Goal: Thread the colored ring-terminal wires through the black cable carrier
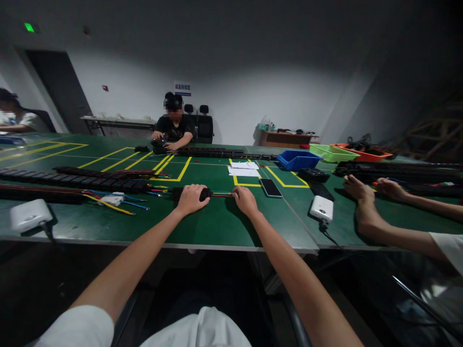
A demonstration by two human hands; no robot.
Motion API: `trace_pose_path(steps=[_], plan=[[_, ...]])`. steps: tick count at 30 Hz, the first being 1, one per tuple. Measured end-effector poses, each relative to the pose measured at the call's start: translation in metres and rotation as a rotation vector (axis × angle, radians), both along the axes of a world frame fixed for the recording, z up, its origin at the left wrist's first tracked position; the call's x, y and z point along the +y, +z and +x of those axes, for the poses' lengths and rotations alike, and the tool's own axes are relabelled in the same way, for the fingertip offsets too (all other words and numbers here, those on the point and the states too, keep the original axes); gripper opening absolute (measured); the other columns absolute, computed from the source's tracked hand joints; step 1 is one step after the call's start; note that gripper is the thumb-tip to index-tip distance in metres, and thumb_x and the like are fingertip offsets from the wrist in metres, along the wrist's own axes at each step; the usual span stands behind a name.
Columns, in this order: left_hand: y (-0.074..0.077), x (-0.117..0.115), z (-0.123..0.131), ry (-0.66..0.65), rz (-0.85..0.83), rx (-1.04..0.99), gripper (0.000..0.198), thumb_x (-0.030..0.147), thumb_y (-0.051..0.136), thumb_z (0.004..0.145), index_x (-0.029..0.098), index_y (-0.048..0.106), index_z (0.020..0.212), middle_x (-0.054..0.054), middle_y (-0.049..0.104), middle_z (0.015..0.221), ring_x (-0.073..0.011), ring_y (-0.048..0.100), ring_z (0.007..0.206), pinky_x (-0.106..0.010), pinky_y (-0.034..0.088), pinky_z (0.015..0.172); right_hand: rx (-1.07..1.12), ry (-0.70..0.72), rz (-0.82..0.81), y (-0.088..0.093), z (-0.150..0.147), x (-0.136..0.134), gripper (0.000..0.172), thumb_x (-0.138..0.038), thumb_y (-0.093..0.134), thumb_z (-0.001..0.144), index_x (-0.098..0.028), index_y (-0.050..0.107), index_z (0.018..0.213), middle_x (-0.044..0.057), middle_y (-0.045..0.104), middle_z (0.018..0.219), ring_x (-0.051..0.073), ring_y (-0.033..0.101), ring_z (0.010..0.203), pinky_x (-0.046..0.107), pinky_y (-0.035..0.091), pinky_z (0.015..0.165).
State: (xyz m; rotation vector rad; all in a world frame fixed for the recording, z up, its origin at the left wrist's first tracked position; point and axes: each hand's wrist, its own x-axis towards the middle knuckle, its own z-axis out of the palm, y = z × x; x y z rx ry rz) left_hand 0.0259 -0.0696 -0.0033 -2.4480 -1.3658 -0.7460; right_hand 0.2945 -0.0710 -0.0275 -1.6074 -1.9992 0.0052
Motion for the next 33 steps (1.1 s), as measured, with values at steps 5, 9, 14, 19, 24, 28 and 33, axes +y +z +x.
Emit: trace_pose_path(steps=[5, 9, 14, 19, 24, 28, 33], plan=[[0.0, 0.0, -0.001, -0.004, -0.007, -0.001, 0.04, 0.048, 0.058, 0.09, 0.02, 0.064, 0.117, -0.012, 0.071, 0.108, -0.032, 0.062, 0.102, -0.046, 0.041, 0.092, 0.002, 0.019, -0.023, -0.001, 0.001, 0.0, 0.019, -0.017, 0.052, 0.099, -0.02, 0.068, 0.108, 0.009, 0.07, 0.104, 0.022, 0.061, 0.101, 0.029, 0.043, 0.087], [0.001, -0.001, -0.001, -0.005, -0.012, -0.003, 0.041, 0.049, 0.057, 0.09, 0.02, 0.064, 0.118, -0.012, 0.071, 0.109, -0.0321, 0.062, 0.103, -0.046, 0.042, 0.092, 0.019, 0.005, 0.001, -0.001, 0.002, 0.0, 0.022, -0.019, 0.05, 0.1, -0.02, 0.065, 0.116, 0.01, 0.069, 0.113, 0.022, 0.06, 0.105, 0.029, 0.043, 0.088], [-0.001, 0.0, -0.001, -0.006, -0.014, -0.011, 0.04, 0.049, 0.057, 0.09, 0.021, 0.064, 0.118, -0.012, 0.071, 0.11, -0.0321, 0.062, 0.104, -0.047, 0.041, 0.093, 0.032, -0.033, 0.023, -0.003, 0.002, 0.0, 0.027, -0.023, 0.051, 0.1, -0.017, 0.064, 0.123, 0.014, 0.068, 0.115, 0.026, 0.059, 0.106, 0.034, 0.044, 0.088], [-0.003, 0.001, -0.001, -0.002, -0.011, -0.016, 0.039, 0.048, 0.057, 0.09, 0.021, 0.064, 0.118, -0.012, 0.071, 0.111, -0.0325, 0.062, 0.105, -0.047, 0.041, 0.094, 0.061, 0.006, 0.043, -0.003, 0.003, 0.001, 0.017, -0.024, 0.056, 0.096, -0.018, 0.069, 0.104, 0.013, 0.069, 0.108, 0.027, 0.059, 0.102, 0.036, 0.045, 0.088], [-0.005, 0.002, -0.001, 0.0, -0.015, -0.025, 0.039, 0.048, 0.059, 0.089, 0.022, 0.064, 0.118, -0.012, 0.071, 0.111, -0.0324, 0.061, 0.106, -0.047, 0.04, 0.095, 0.151, 0.092, 0.087, 0.004, -0.003, -0.003, 0.016, -0.024, 0.055, 0.091, -0.018, 0.068, 0.099, 0.008, 0.071, 0.1, 0.021, 0.062, 0.092, 0.03, 0.047, 0.083], [-0.005, 0.0, -0.001, 0.009, -0.016, -0.025, 0.039, 0.048, 0.06, 0.089, 0.022, 0.064, 0.117, -0.011, 0.071, 0.112, -0.0316, 0.061, 0.107, -0.047, 0.04, 0.095, 0.215, 0.164, 0.052, 0.005, -0.01, -0.008, 0.023, -0.034, 0.056, 0.09, -0.018, 0.071, 0.084, 0.003, 0.071, 0.079, 0.017, 0.063, 0.072, 0.026, 0.047, 0.069], [-0.005, -0.005, -0.001, 0.014, -0.018, -0.012, 0.037, 0.046, 0.06, 0.09, 0.022, 0.062, 0.118, -0.009, 0.071, 0.114, -0.0298, 0.061, 0.108, -0.045, 0.039, 0.097, 0.299, 0.025, 0.053, 0.001, 0.0, -0.002, 0.04, -0.039, 0.044, 0.095, -0.013, 0.075, 0.102, 0.01, 0.076, 0.091, 0.021, 0.067, 0.078, 0.029, 0.05, 0.072]])
